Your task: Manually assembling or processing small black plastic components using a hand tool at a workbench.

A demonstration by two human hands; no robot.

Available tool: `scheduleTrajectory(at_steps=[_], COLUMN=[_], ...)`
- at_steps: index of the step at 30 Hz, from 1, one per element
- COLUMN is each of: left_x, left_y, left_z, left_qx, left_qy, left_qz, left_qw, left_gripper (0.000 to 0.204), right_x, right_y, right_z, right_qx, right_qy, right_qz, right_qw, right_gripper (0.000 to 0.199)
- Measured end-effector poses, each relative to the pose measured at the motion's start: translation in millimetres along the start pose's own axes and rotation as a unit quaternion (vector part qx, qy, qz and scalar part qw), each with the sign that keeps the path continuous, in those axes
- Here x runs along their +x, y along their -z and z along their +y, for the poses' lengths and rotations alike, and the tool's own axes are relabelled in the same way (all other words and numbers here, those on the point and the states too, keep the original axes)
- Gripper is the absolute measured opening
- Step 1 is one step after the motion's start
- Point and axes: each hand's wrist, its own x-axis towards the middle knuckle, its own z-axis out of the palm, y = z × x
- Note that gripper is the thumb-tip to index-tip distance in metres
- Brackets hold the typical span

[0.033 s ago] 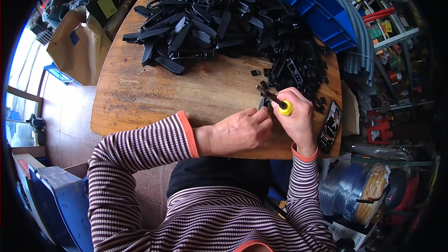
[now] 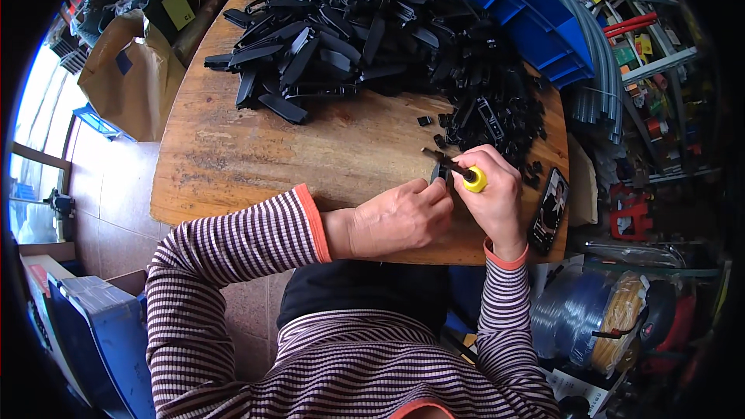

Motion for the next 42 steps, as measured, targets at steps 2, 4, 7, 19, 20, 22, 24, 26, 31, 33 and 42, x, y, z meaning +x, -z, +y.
scheduleTrajectory(at_steps=[2,4,7,19,20,22,24,26,31,33,42], left_x=[-0.4,-1.4,-3.2,-4.0,-2.8,0.7,4.5,8.6,8.4,11.4,-28.0], left_y=[-1.3,-4.5,-5.2,-13.4,-13.9,-13.9,-11.7,-6.7,-5.0,-10.7,54.9], left_z=[0.0,0.3,0.9,8.8,8.8,9.0,7.8,8.1,-1.5,-12.5,-51.8], left_qx=[-0.013,-0.008,-0.009,0.012,0.012,0.012,-0.004,-0.012,-0.026,0.017,0.079], left_qy=[-0.002,-0.002,-0.003,-0.016,-0.023,-0.033,-0.02,-0.017,-0.016,-0.022,0.354], left_qz=[-0.009,0.011,0.018,0.078,0.075,0.072,0.063,0.059,0.077,0.144,0.082], left_qw=[1.0,1.0,1.0,0.997,0.997,0.997,0.998,0.998,0.997,0.989,0.928], left_gripper=[0.033,0.029,0.027,0.027,0.028,0.029,0.031,0.032,0.031,0.023,0.026], right_x=[0.2,0.3,-1.5,3.9,5.5,14.2,21.5,17.8,15.4,4.3,-30.7], right_y=[-3.4,-7.0,-9.2,7.6,11.3,-6.8,-23.7,-13.4,31.6,33.9,17.7], right_z=[1.6,2.6,0.1,-0.6,-1.8,-1.8,-1.8,2.8,0.5,-1.3,-7.6], right_qx=[-0.011,-0.033,-0.067,0.111,0.191,0.241,0.337,0.355,0.229,0.145,-0.116], right_qy=[0.003,0.01,0.019,-0.022,-0.064,-0.07,-0.079,-0.089,-0.155,-0.18,-0.106], right_qz=[-0.01,-0.028,-0.034,-0.026,0.022,0.082,0.198,0.192,0.167,0.166,0.041], right_qw=[1.0,0.999,0.997,0.993,0.979,0.964,0.917,0.911,0.946,0.959,0.987], right_gripper=[0.023,0.025,0.024,0.013,0.011,0.008,0.002,0.004,0.009,0.01,0.013])
